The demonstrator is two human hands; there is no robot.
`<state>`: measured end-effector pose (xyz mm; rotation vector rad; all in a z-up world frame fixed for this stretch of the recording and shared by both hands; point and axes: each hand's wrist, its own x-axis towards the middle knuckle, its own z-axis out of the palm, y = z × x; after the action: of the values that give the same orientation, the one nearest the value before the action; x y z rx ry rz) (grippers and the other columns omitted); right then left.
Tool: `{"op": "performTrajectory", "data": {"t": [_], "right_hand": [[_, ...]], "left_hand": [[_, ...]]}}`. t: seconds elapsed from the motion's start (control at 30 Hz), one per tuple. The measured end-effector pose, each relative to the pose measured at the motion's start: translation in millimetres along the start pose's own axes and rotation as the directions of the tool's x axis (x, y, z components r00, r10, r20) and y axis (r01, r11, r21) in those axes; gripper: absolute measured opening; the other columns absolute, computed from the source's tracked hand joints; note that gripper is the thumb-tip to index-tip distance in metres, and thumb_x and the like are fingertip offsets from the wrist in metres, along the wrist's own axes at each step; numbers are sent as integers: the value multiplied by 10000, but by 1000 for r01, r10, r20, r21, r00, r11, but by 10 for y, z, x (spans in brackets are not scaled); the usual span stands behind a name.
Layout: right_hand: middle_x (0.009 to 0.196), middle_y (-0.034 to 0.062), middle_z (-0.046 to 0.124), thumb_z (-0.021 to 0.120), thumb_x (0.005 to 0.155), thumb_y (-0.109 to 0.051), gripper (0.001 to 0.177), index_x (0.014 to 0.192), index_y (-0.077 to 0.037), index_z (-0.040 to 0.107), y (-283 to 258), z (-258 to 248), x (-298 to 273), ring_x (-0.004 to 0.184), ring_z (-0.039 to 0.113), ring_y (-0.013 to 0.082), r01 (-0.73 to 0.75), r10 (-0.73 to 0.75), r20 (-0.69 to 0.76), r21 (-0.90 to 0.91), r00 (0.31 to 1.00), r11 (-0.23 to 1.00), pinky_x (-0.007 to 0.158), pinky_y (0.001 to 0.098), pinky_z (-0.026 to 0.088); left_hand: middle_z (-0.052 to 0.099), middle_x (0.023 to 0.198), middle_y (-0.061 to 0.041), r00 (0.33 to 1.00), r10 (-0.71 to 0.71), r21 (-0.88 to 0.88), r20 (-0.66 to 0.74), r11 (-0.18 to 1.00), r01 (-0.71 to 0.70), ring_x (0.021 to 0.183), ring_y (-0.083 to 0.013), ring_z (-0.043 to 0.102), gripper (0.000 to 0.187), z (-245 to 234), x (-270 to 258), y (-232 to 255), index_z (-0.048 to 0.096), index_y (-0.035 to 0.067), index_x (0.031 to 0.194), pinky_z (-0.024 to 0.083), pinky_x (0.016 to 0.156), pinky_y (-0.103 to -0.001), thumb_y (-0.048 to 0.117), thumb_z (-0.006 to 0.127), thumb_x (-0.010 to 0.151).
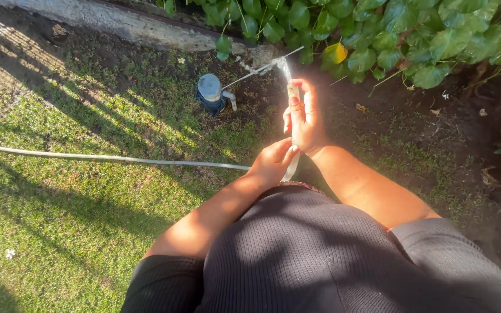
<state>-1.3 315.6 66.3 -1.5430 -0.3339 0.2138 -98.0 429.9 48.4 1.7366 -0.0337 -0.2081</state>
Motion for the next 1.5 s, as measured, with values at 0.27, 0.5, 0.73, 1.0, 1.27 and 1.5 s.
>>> {"op": "performTrajectory", "data": {"t": [0.27,0.5,0.73,1.0,1.27,1.5], "right_hand": [[702,28,463,434,1129,-340,287,1411,-297,408,-215,-256,43,481,403,91,-282,247,141,366,959,887,430,242,377],[648,-6,431,444,1124,-349,206,1320,-283,438,-22,-382,49,445,357,67,-388,372,118,156,921,909,378,232,321],[637,-20,431,448,1096,-365,228,1317,-309,437,-183,-311,-7,430,359,58,-416,390,174,156,904,896,368,224,318],[617,-24,414,454,1100,-389,214,1295,-300,444,-520,-157,-51,399,329,51,-482,455,192,121,869,868,353,214,302],[623,-26,426,469,1084,-364,231,1304,-297,455,-304,-77,-53,413,340,49,-509,495,185,38,849,860,357,217,315],[643,-13,431,461,1097,-340,234,1326,-290,452,-510,-54,4,425,343,50,-458,429,208,113,879,882,368,214,322]], "left_hand": [[634,1358,-182,999,34,-17,-21,999,-34,1255,-254,624,495,150,100,-290,504,20,1456,484,1051,-328,140,592,983],[595,1426,-196,982,31,89,-185,996,-15,1361,-296,563,499,160,52,-86,496,38,1479,424,1148,-358,129,579,996],[577,1446,-203,966,83,119,-247,991,-55,1379,-303,545,526,170,50,-182,484,48,1490,417,1160,-368,133,575,978],[522,1485,-228,962,13,163,-272,986,32,1404,-341,495,559,76,23,-176,443,51,1516,395,1157,-382,152,576,983],[513,1483,-248,963,26,203,-268,979,30,1402,-367,483,560,3,27,-211,446,41,1509,386,1161,-395,149,583,977],[515,1484,-248,960,41,193,-277,981,14,1406,-365,484,571,-35,40,-248,435,28,1512,386,1167,-395,149,582,973]]}}
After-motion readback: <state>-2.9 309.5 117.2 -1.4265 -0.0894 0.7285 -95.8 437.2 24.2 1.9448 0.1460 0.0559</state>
